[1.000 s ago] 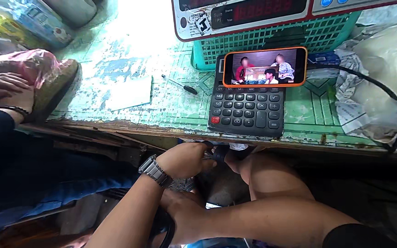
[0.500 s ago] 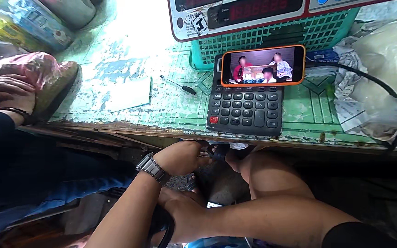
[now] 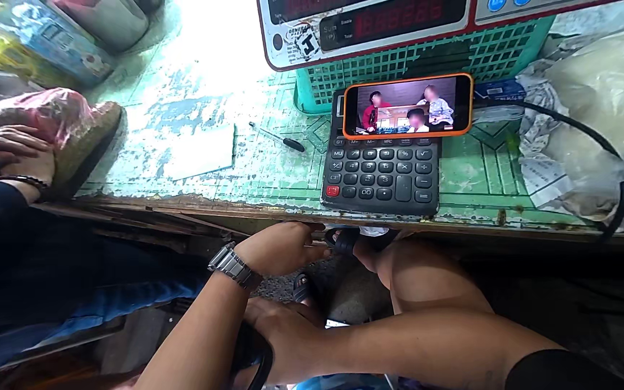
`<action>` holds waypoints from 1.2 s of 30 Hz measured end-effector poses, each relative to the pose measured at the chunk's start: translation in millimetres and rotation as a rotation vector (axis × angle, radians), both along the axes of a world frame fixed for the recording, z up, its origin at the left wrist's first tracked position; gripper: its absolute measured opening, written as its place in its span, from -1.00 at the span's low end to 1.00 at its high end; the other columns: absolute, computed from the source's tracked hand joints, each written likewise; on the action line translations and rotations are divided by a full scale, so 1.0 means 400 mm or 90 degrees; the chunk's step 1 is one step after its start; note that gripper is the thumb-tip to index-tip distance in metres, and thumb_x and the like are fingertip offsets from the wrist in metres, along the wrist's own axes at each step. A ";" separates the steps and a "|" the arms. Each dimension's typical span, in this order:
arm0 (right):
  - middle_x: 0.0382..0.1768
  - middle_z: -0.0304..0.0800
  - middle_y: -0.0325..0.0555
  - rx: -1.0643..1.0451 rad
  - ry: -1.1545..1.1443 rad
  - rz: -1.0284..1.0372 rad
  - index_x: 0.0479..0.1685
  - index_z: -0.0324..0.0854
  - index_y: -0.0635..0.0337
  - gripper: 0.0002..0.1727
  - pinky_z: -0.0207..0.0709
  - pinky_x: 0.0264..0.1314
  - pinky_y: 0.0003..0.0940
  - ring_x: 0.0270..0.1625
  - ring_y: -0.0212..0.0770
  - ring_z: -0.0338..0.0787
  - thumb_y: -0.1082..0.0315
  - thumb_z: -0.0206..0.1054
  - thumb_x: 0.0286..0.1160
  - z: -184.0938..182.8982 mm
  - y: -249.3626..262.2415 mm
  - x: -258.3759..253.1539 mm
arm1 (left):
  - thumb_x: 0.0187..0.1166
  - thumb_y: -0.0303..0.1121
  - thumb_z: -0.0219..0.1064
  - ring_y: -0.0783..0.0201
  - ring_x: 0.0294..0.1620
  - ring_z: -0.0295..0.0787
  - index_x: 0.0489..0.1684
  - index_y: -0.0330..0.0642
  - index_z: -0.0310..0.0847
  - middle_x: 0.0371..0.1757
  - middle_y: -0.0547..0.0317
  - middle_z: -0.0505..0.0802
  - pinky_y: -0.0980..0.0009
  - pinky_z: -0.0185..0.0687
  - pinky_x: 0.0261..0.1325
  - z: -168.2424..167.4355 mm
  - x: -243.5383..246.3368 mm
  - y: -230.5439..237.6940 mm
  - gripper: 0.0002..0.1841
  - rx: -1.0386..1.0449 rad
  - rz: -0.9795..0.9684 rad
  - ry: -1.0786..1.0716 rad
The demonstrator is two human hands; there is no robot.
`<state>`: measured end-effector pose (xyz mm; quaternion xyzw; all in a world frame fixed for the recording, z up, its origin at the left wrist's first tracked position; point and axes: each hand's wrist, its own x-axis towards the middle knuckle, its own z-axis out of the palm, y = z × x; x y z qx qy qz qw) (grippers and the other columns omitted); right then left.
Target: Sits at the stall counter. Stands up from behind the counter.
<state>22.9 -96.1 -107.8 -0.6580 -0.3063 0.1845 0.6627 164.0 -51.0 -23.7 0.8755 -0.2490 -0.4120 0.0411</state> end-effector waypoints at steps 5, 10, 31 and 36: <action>0.61 0.49 0.02 -0.014 0.007 0.013 0.70 0.38 0.15 -0.06 0.31 0.73 -0.01 0.65 -0.05 0.47 -0.09 0.61 0.30 0.003 -0.001 0.002 | 0.74 0.14 0.18 0.09 0.17 0.80 0.65 0.00 0.46 0.17 0.03 0.85 -0.04 0.61 0.36 0.005 0.000 -0.003 -0.39 0.010 -0.001 0.003; 0.60 0.50 0.02 -0.016 0.002 0.013 0.69 0.39 0.16 -0.07 0.32 0.73 -0.04 0.64 -0.07 0.48 -0.10 0.61 0.30 0.004 -0.003 0.003 | 0.74 0.14 0.19 0.10 0.17 0.80 0.65 -0.02 0.46 0.17 0.03 0.85 -0.04 0.61 0.37 0.006 -0.001 -0.005 -0.39 0.010 0.002 0.003; 0.58 0.52 0.03 -0.016 0.012 0.016 0.68 0.40 0.17 -0.07 0.34 0.71 -0.07 0.63 -0.06 0.49 -0.05 0.63 0.28 0.007 -0.004 0.005 | 0.75 0.12 0.19 0.07 0.15 0.80 0.67 -0.05 0.45 0.17 -0.01 0.84 -0.05 0.61 0.36 0.010 -0.001 -0.009 -0.38 0.015 0.000 0.002; 0.58 0.52 0.03 -0.007 0.010 0.010 0.67 0.41 0.18 -0.08 0.35 0.71 -0.08 0.62 -0.07 0.50 -0.04 0.64 0.28 0.006 -0.004 0.003 | 0.75 0.12 0.19 0.10 0.15 0.80 0.71 -0.05 0.41 0.18 -0.01 0.84 -0.02 0.60 0.37 0.013 0.000 -0.009 -0.36 0.015 -0.006 0.006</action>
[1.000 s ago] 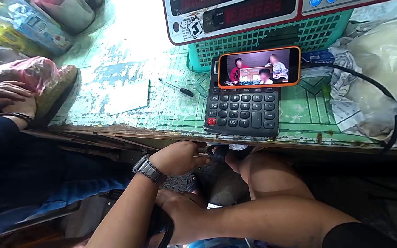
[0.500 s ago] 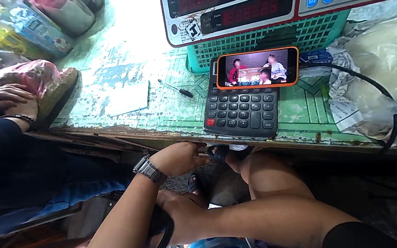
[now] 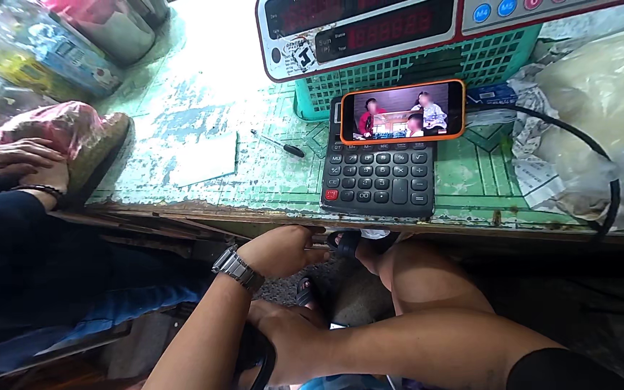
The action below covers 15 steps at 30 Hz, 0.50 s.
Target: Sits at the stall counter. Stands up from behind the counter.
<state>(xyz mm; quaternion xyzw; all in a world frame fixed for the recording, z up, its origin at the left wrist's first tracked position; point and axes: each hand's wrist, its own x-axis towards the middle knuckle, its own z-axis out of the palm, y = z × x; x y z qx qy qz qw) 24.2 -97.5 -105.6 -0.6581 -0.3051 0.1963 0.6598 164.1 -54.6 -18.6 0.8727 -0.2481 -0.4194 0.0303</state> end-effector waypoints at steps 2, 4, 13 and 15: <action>0.57 0.53 0.03 0.002 -0.006 -0.003 0.67 0.41 0.17 -0.08 0.36 0.70 -0.10 0.61 -0.08 0.51 -0.06 0.63 0.28 -0.002 0.001 -0.001 | 0.75 0.11 0.19 0.09 0.14 0.79 0.70 -0.06 0.41 0.17 -0.01 0.84 -0.03 0.59 0.37 0.001 0.000 0.000 -0.36 -0.001 0.001 0.000; 0.57 0.53 0.03 0.003 -0.005 -0.005 0.67 0.41 0.16 -0.08 0.39 0.68 -0.10 0.60 -0.08 0.53 -0.06 0.64 0.28 -0.003 0.002 -0.002 | 0.75 0.11 0.19 0.09 0.12 0.80 0.70 -0.04 0.41 0.16 -0.01 0.84 -0.03 0.60 0.35 0.001 -0.001 -0.001 -0.37 0.001 0.005 -0.002; 0.59 0.51 0.01 -0.004 0.000 0.002 0.70 0.38 0.13 -0.07 0.38 0.68 -0.08 0.61 -0.08 0.51 -0.06 0.63 0.29 0.000 0.000 0.000 | 0.76 0.11 0.18 0.07 0.15 0.79 0.71 -0.05 0.40 0.18 -0.03 0.83 -0.04 0.59 0.37 0.003 -0.001 -0.002 -0.36 0.007 0.000 -0.003; 0.59 0.51 0.02 -0.004 0.001 0.003 0.70 0.38 0.14 -0.06 0.39 0.67 -0.08 0.60 -0.08 0.52 -0.06 0.63 0.28 0.000 0.000 0.000 | 0.76 0.11 0.18 0.07 0.17 0.79 0.72 -0.05 0.39 0.21 -0.04 0.83 -0.05 0.58 0.39 0.004 -0.001 -0.003 -0.36 0.011 0.001 -0.002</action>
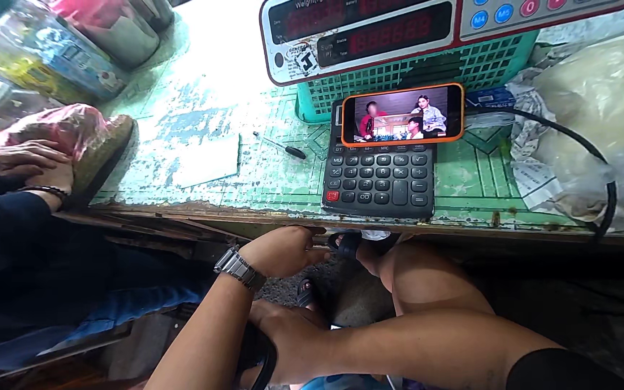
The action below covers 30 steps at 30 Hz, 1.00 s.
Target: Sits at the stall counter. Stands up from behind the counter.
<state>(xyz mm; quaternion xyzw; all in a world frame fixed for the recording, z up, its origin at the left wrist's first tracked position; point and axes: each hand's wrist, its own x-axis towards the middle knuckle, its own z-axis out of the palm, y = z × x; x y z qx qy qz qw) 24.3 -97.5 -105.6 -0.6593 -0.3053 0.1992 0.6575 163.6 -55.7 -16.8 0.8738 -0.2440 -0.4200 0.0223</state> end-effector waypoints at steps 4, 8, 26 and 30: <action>0.57 0.52 0.03 0.007 -0.001 -0.003 0.69 0.39 0.16 -0.07 0.39 0.67 -0.08 0.60 -0.07 0.53 -0.05 0.63 0.28 -0.002 0.001 0.000 | 0.75 0.13 0.19 0.06 0.18 0.78 0.71 -0.06 0.41 0.20 -0.06 0.82 -0.03 0.58 0.38 0.001 0.000 0.000 -0.35 -0.002 0.001 -0.001; 0.57 0.52 0.04 0.006 -0.004 -0.004 0.68 0.39 0.17 -0.07 0.38 0.68 -0.09 0.60 -0.06 0.52 -0.06 0.63 0.28 -0.004 0.002 0.000 | 0.76 0.13 0.18 0.05 0.20 0.78 0.72 -0.05 0.40 0.22 -0.05 0.82 -0.04 0.57 0.40 0.001 0.000 0.001 -0.35 0.001 0.003 0.001; 0.56 0.53 0.05 0.011 -0.009 -0.004 0.68 0.40 0.19 -0.07 0.36 0.69 -0.07 0.61 -0.05 0.51 -0.07 0.62 0.29 -0.005 0.001 0.001 | 0.75 0.13 0.18 0.08 0.19 0.79 0.72 -0.05 0.40 0.21 -0.03 0.83 -0.02 0.58 0.40 -0.002 0.003 0.004 -0.35 -0.002 0.003 0.007; 0.56 0.53 0.04 0.010 -0.006 -0.005 0.67 0.41 0.17 -0.08 0.37 0.68 -0.08 0.60 -0.06 0.52 -0.07 0.63 0.28 -0.006 0.002 0.002 | 0.75 0.13 0.17 0.08 0.19 0.79 0.73 -0.04 0.39 0.22 -0.03 0.83 -0.02 0.58 0.40 -0.002 0.004 0.004 -0.35 -0.002 0.000 0.007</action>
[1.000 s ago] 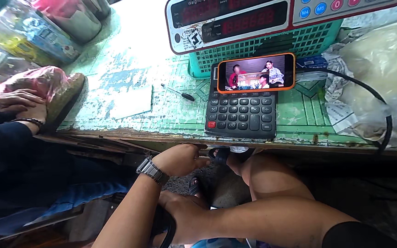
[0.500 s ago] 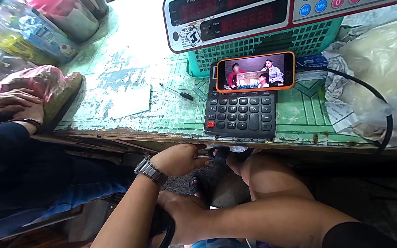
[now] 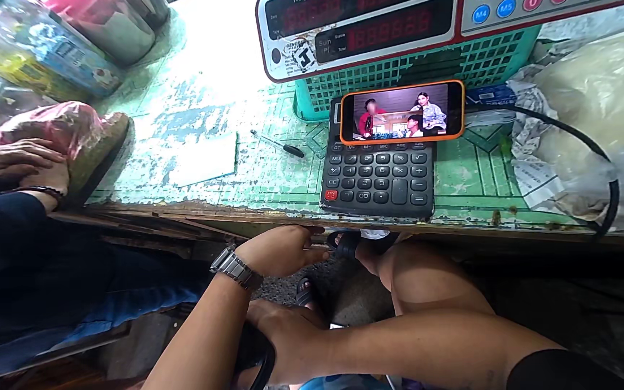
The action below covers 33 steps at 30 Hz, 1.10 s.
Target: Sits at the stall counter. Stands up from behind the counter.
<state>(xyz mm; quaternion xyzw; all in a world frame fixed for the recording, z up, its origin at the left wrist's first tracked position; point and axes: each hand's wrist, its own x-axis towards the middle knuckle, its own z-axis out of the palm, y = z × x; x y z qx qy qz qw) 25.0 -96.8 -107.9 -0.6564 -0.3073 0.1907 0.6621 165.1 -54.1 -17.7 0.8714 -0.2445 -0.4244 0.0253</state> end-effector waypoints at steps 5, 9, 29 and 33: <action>0.56 0.53 0.04 -0.005 -0.003 0.003 0.67 0.40 0.17 -0.07 0.37 0.68 -0.08 0.59 -0.05 0.52 -0.07 0.63 0.29 0.001 0.000 0.002 | 0.75 0.14 0.17 0.08 0.19 0.79 0.72 -0.03 0.39 0.21 -0.02 0.83 -0.03 0.58 0.40 0.001 -0.001 0.000 -0.35 0.001 0.005 0.001; 0.55 0.54 0.06 0.000 -0.001 0.000 0.67 0.41 0.18 -0.08 0.40 0.67 -0.08 0.59 -0.05 0.53 -0.05 0.64 0.28 0.006 -0.002 0.000 | 0.75 0.13 0.18 0.08 0.19 0.79 0.73 -0.05 0.39 0.22 -0.03 0.83 -0.02 0.58 0.40 0.002 -0.001 -0.002 -0.35 0.002 0.005 0.005; 0.55 0.53 0.06 0.000 -0.002 0.003 0.67 0.40 0.18 -0.08 0.40 0.66 -0.10 0.58 -0.06 0.54 -0.04 0.63 0.29 0.005 -0.003 0.001 | 0.75 0.14 0.18 0.09 0.16 0.79 0.71 -0.01 0.42 0.18 -0.01 0.83 -0.01 0.60 0.37 0.000 0.000 0.000 -0.36 0.000 0.003 -0.003; 0.55 0.53 0.05 -0.005 -0.008 0.001 0.67 0.40 0.17 -0.08 0.39 0.67 -0.11 0.58 -0.07 0.53 -0.05 0.63 0.28 0.004 -0.001 0.002 | 0.74 0.14 0.18 0.10 0.16 0.79 0.71 -0.02 0.41 0.20 -0.01 0.83 -0.01 0.59 0.38 0.000 0.000 0.001 -0.35 -0.002 0.003 -0.002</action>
